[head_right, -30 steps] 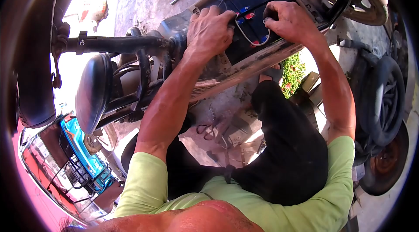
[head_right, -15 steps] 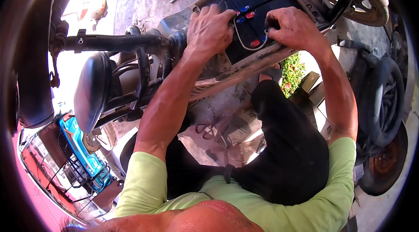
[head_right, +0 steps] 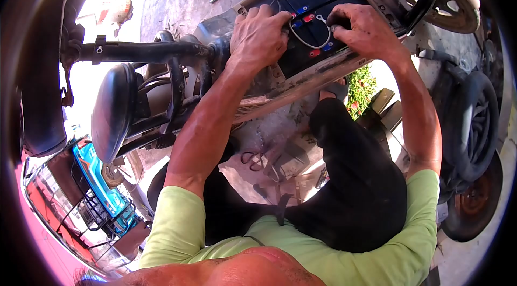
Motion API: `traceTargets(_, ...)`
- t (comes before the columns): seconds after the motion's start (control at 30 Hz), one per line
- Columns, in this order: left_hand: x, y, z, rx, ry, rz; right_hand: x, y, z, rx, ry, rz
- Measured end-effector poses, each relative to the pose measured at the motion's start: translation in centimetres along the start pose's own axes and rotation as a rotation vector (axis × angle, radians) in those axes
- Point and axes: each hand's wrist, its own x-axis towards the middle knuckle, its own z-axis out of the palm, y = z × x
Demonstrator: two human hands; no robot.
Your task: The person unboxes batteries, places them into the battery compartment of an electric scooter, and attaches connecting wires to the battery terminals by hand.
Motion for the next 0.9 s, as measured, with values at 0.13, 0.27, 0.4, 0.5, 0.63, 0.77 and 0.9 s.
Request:
traceTargets(0.13, 0.0, 0.0, 0.0, 0.006, 0.001, 0.004, 0.4, 0.4, 0.1, -0.003, 0.005, 0.009)
traceTargets(0.27, 0.1, 0.0, 0.0, 0.006, -0.001, 0.001, 0.8, 0.2, 0.6, -0.032, 0.077, -0.057)
traceTargets(0.4, 0.1, 0.0, -0.2, 0.005, -0.020, -0.003, 1.2, 0.8, 0.7, -0.034, 0.101, -0.101)
traceTargets(0.5, 0.0, 0.0, -0.1, 0.008, -0.013, -0.001, 1.2, 0.7, 0.8, -0.037, 0.097, -0.125)
traceTargets(0.63, 0.1, 0.0, 0.0, 0.004, -0.005, -0.001, 1.4, 0.5, 0.3, -0.023, -0.033, -0.117)
traceTargets(0.77, 0.0, 0.0, 0.0, 0.004, 0.003, 0.000, 1.1, 0.7, 0.4, -0.008, -0.096, -0.120)
traceTargets(0.9, 0.1, -0.1, 0.2, -0.001, 0.018, 0.006, 0.6, 0.2, 0.3, -0.010, -0.154, -0.111)
